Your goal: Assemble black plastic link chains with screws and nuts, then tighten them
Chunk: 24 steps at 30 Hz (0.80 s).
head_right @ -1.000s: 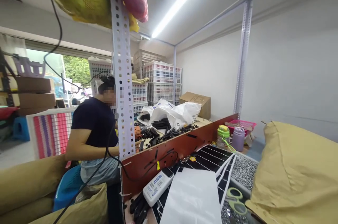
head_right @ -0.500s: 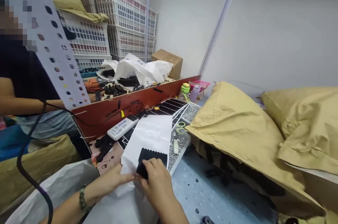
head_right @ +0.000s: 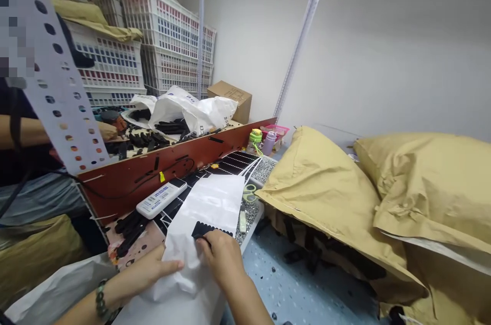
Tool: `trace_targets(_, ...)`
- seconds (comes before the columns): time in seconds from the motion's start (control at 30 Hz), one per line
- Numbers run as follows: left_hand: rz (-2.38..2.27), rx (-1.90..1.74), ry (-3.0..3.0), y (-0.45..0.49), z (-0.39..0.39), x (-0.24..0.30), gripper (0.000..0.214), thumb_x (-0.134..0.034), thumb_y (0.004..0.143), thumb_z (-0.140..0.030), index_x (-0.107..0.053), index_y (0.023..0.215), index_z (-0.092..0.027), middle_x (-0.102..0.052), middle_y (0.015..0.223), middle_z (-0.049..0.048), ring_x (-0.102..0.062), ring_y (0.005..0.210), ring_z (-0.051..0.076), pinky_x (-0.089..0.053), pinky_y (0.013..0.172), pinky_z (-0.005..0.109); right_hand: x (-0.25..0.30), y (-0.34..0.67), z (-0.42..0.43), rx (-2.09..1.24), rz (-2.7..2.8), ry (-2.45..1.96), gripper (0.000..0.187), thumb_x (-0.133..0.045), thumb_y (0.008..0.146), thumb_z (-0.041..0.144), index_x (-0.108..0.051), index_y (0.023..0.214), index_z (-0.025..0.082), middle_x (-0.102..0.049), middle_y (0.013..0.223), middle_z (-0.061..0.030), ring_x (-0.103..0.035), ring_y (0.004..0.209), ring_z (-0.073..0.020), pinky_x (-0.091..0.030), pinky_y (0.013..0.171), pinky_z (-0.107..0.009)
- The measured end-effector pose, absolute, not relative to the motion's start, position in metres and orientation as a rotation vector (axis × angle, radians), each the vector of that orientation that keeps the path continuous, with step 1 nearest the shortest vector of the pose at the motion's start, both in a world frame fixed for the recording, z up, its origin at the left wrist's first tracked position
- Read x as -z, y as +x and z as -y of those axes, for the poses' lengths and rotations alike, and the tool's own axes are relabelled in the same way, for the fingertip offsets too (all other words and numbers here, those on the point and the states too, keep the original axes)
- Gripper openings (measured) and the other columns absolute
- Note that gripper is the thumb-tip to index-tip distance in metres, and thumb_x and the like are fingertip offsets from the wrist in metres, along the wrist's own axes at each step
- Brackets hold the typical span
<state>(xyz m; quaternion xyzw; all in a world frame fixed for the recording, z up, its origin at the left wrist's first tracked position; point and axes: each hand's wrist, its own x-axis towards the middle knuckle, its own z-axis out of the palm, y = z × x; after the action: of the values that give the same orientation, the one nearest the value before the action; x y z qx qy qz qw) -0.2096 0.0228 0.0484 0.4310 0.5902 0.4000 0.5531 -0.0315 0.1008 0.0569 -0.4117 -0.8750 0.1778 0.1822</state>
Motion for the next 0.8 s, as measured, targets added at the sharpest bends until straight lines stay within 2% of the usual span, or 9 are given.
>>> trace_targets(0.1, -1.403, -0.896, 1.053, -0.213, -0.029, -0.052, 0.054, -0.072, 0.064, -0.046, -0.062, 0.105, -0.013, -0.070, 0.102, 0.0099, -0.062, 0.102, 0.033, -0.048, 0.085, 0.038, -0.062, -0.032, -0.113, -0.435, 2.432, -1.241, 0.022, -0.054, 0.091, 0.031, -0.067, 0.076, 0.022, -0.069, 0.079, -0.0014, -0.062, 0.072, -0.0158, -0.032, 0.058, -0.022)
trace_targets(0.23, -1.342, -0.893, 1.140, -0.219, -0.037, -0.055, 0.055, -0.070, 0.067, -0.042, -0.059, 0.112, -0.012, -0.070, 0.101, 0.0099, -0.062, 0.102, 0.033, -0.048, 0.087, 0.038, -0.069, -0.028, -0.131, -0.391, 2.385, -1.328, 0.031, -0.051, 0.092, 0.039, -0.065, 0.071, 0.021, -0.068, 0.071, -0.0017, -0.059, 0.065, -0.0147, -0.028, 0.053, -0.023)
trace_targets(0.33, -1.602, -1.016, 1.359, -0.223, -0.037, -0.054, 0.065, -0.067, 0.067, -0.039, -0.050, 0.125, -0.013, -0.066, 0.114, 0.0120, -0.060, 0.107, 0.033, -0.047, 0.091, 0.042, -0.072, -0.026, -0.136, -0.387, 2.370, -1.354, 0.033, -0.048, 0.094, 0.040, -0.066, 0.074, 0.020, -0.069, 0.072, -0.0023, -0.059, 0.065, -0.0153, -0.029, 0.054, -0.023)
trace_targets(0.43, -2.141, -1.163, 1.782, -0.219, -0.031, -0.051, 0.078, -0.062, 0.073, -0.044, -0.036, 0.140, -0.015, -0.050, 0.135, 0.0168, -0.047, 0.122, 0.037, -0.034, 0.103, 0.052, -0.071, -0.031, -0.130, -0.421, 2.413, -1.304, 0.026, -0.053, 0.090, 0.039, -0.067, 0.076, 0.022, -0.071, 0.078, -0.0027, -0.062, 0.072, -0.0177, -0.033, 0.058, -0.023)
trace_targets(0.5, -2.263, -1.056, 2.122, -0.212, -0.028, -0.045, 0.077, -0.058, 0.078, -0.047, -0.033, 0.144, -0.015, -0.041, 0.144, 0.0162, -0.037, 0.131, 0.037, -0.019, 0.110, 0.056, -0.067, -0.037, -0.123, -0.471, 2.449, -1.257, 0.020, -0.059, 0.085, 0.037, -0.068, 0.074, 0.023, -0.072, 0.080, -0.0026, -0.063, 0.075, -0.0191, -0.035, 0.063, -0.024)
trace_targets(0.57, -2.226, -0.789, 2.311, -0.205, -0.027, -0.033, 0.074, -0.057, 0.080, -0.047, -0.036, 0.143, -0.015, -0.041, 0.144, 0.0158, -0.035, 0.133, 0.038, -0.009, 0.111, 0.059, -0.063, -0.042, -0.119, -0.539, 2.448, -1.232, 0.018, -0.062, 0.081, 0.036, -0.068, 0.070, 0.023, -0.072, 0.076, -0.0029, -0.063, 0.074, -0.0196, -0.037, 0.065, -0.025)
trace_targets(0.67, -2.198, -0.478, 2.309, -0.199, -0.027, -0.015, 0.073, -0.056, 0.079, -0.046, -0.039, 0.142, -0.013, -0.036, 0.146, 0.0168, -0.032, 0.134, 0.040, -0.005, 0.108, 0.065, -0.055, -0.043, -0.124, -0.669, 2.350, -1.248, 0.026, -0.061, 0.080, 0.037, -0.066, 0.061, 0.021, -0.067, 0.064, -0.0022, -0.060, 0.064, -0.0179, -0.037, 0.060, -0.024)
trace_targets(0.8, -2.162, -0.360, 2.245, -0.201, -0.032, -0.008, 0.079, -0.056, 0.079, -0.047, -0.031, 0.146, -0.013, -0.023, 0.152, 0.0147, -0.022, 0.139, 0.037, -0.006, 0.109, 0.063, -0.043, -0.033, -0.143, -0.825, 2.041, -1.305, 0.041, -0.053, 0.085, 0.044, -0.061, 0.055, 0.017, -0.057, 0.051, 0.0006, -0.051, 0.050, -0.0132, -0.033, 0.050, -0.023)
